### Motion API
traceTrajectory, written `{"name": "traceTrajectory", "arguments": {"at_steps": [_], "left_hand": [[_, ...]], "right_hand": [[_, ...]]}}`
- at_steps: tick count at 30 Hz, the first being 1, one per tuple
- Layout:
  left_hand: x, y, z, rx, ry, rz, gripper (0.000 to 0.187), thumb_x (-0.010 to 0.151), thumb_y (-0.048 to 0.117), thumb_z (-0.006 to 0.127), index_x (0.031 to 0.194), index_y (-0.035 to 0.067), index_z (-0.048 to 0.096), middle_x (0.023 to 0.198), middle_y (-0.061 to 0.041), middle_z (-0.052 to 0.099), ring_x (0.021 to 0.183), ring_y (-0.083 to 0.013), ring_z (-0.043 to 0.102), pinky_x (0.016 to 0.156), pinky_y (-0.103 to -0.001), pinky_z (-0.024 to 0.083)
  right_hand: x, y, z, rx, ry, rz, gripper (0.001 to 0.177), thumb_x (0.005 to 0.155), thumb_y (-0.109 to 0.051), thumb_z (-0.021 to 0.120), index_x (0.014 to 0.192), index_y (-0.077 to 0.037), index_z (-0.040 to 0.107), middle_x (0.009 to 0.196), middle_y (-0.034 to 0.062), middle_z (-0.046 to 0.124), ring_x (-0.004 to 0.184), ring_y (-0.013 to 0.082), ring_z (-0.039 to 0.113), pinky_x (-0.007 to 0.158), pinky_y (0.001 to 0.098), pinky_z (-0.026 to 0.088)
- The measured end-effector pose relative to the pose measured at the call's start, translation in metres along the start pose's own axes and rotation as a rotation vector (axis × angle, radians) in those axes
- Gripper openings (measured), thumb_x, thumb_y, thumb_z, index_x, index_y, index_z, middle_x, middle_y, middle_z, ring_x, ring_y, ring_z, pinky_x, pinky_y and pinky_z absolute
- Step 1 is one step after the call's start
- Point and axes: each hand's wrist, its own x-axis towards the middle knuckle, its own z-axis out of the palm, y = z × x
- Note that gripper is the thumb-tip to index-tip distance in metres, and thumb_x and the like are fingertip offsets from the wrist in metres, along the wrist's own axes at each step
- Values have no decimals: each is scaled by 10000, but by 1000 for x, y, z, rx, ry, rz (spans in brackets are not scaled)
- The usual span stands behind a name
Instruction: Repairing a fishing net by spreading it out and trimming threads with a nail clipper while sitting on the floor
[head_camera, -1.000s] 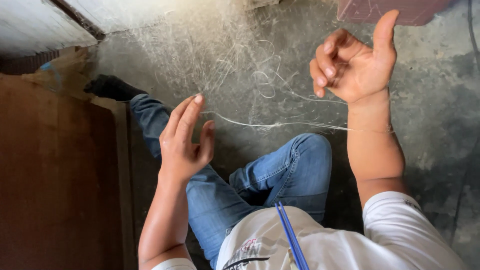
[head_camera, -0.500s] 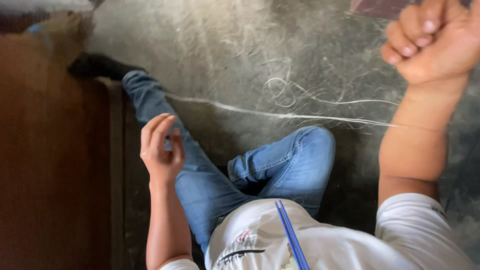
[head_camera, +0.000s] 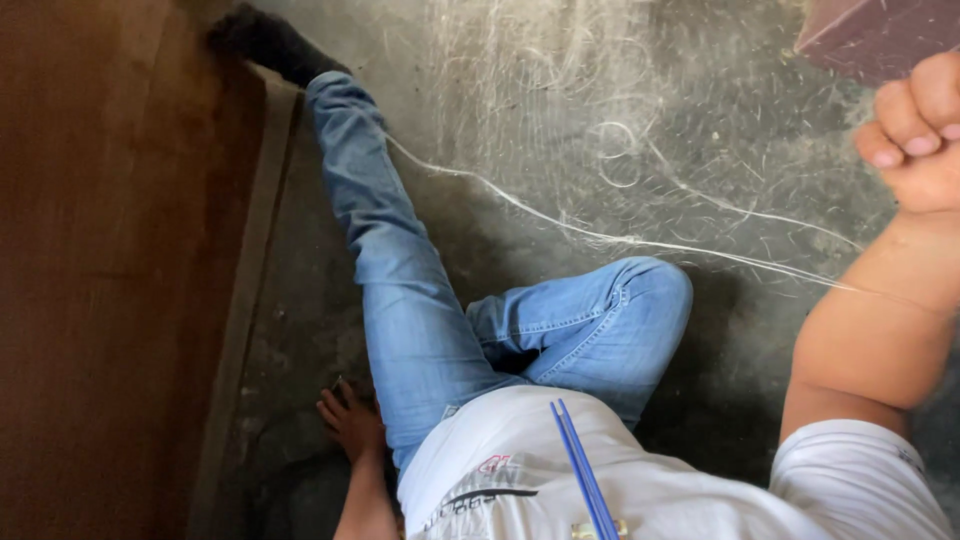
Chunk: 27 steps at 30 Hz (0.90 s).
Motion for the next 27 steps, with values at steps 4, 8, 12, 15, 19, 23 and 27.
{"name": "traceTrajectory", "arguments": {"at_steps": [4, 8, 12, 15, 19, 23, 27], "left_hand": [[16, -3, -8, -313, 218, -34, 682, 836, 302, 661, 1468, 135, 469, 1503, -227, 451, 1329, -476, 401, 945, -677, 415], [37, -12, -28, -546, 284, -243, 504, 839, 78, 696, 1298, -22, 515, 1256, -301, 516, 1051, -541, 562, 883, -603, 448], [61, -19, -21, -563, 155, -280, 573, 907, 172, 703, 1381, -78, 499, 1296, -359, 549, 1204, -547, 515, 1007, -579, 408], [74, -22, -18, -349, 148, -167, 452, 924, 228, 669, 1262, -55, 565, 1214, -354, 619, 1148, -525, 573, 985, -562, 448], [86, -14, -34, -560, -16, -367, 366, 846, 171, 500, 1023, -100, 670, 1025, -338, 673, 986, -523, 665, 805, -598, 485], [106, 1, -62, -1361, 114, -469, 275, 934, 267, 445, 1126, 85, 521, 1038, -146, 686, 860, -306, 640, 700, -442, 503], [95, 56, -240, -1535, 267, -167, 95, 769, 74, 402, 857, 82, 434, 759, -105, 549, 719, -244, 523, 686, -406, 435]], "right_hand": [[9, 8, -4, 126, -107, 1, 372, 1026, -381, 603, 742, -271, 389, 771, -137, 333, 656, 15, 345, 630, 178, 425], [13, -2, 11, 82, -49, 32, 255, 1043, -432, 543, 824, -321, 476, 682, -146, 282, 605, 29, 310, 559, 195, 350], [18, -33, 65, -37, 17, 55, 261, 1066, -477, 526, 859, -336, 455, 667, -147, 293, 602, 39, 292, 530, 189, 344], [22, -46, 86, -76, 206, 110, 338, 1068, -429, 478, 793, -259, 377, 620, -62, 204, 580, 94, 239, 501, 237, 289], [25, -61, 86, -82, 215, 87, 297, 1069, -412, 484, 832, -258, 391, 635, -48, 232, 584, 105, 255, 517, 247, 307], [26, -87, 96, -96, 220, 32, 194, 992, -371, 490, 868, -262, 388, 662, -35, 238, 609, 113, 259, 521, 256, 291], [31, -100, 110, -7, 196, -28, 180, 989, -356, 534, 907, -213, 462, 709, -27, 331, 648, 121, 359, 571, 273, 367]]}}
